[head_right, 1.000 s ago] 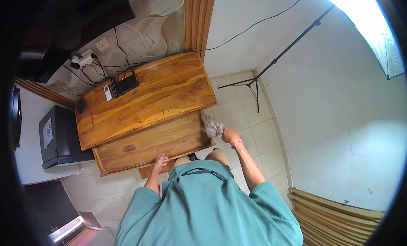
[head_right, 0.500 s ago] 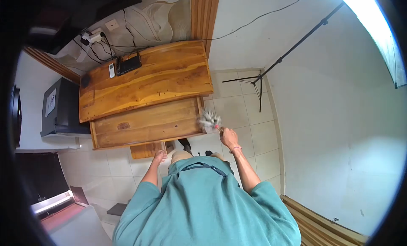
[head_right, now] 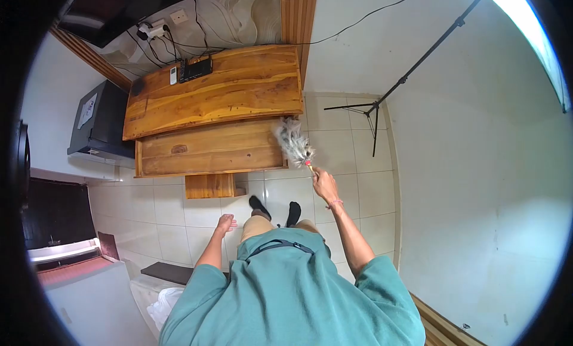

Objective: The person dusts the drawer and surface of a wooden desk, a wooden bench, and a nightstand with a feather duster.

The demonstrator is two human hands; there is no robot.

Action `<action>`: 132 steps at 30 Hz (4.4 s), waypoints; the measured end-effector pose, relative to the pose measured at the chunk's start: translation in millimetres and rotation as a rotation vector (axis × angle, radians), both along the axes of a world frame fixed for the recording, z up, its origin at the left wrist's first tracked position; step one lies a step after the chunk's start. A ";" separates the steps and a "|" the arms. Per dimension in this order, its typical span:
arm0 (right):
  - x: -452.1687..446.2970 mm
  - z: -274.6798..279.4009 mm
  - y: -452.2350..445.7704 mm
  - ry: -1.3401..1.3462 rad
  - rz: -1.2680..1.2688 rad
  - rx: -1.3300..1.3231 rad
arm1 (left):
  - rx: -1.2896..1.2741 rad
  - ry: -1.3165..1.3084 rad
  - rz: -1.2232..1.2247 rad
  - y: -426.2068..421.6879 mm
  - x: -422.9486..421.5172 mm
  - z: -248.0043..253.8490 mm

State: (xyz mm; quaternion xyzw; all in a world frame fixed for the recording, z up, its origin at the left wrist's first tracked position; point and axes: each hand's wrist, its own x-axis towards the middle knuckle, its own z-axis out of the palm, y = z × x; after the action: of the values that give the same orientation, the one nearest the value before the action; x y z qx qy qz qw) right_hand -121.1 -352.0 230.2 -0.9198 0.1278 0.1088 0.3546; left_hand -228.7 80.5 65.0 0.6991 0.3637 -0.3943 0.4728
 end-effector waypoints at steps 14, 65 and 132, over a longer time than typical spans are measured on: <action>0.7 -23.5 48.1 0.011 -0.143 0.011 | -0.058 -0.178 0.200 73.3 -89.7 28.0; -90.0 -216.1 177.1 0.533 0.354 0.261 | -0.035 -0.370 0.260 61.5 -64.0 18.2; -62.6 -237.3 960.4 0.474 -0.095 0.060 | -0.070 -0.082 0.224 827.9 -78.3 24.9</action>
State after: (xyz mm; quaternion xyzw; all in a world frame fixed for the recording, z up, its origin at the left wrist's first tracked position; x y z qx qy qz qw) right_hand -183.7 608.4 -7.1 -0.8504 0.2475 0.3088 0.3467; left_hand -307.1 908.4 89.9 0.6526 0.4060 -0.3223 0.5526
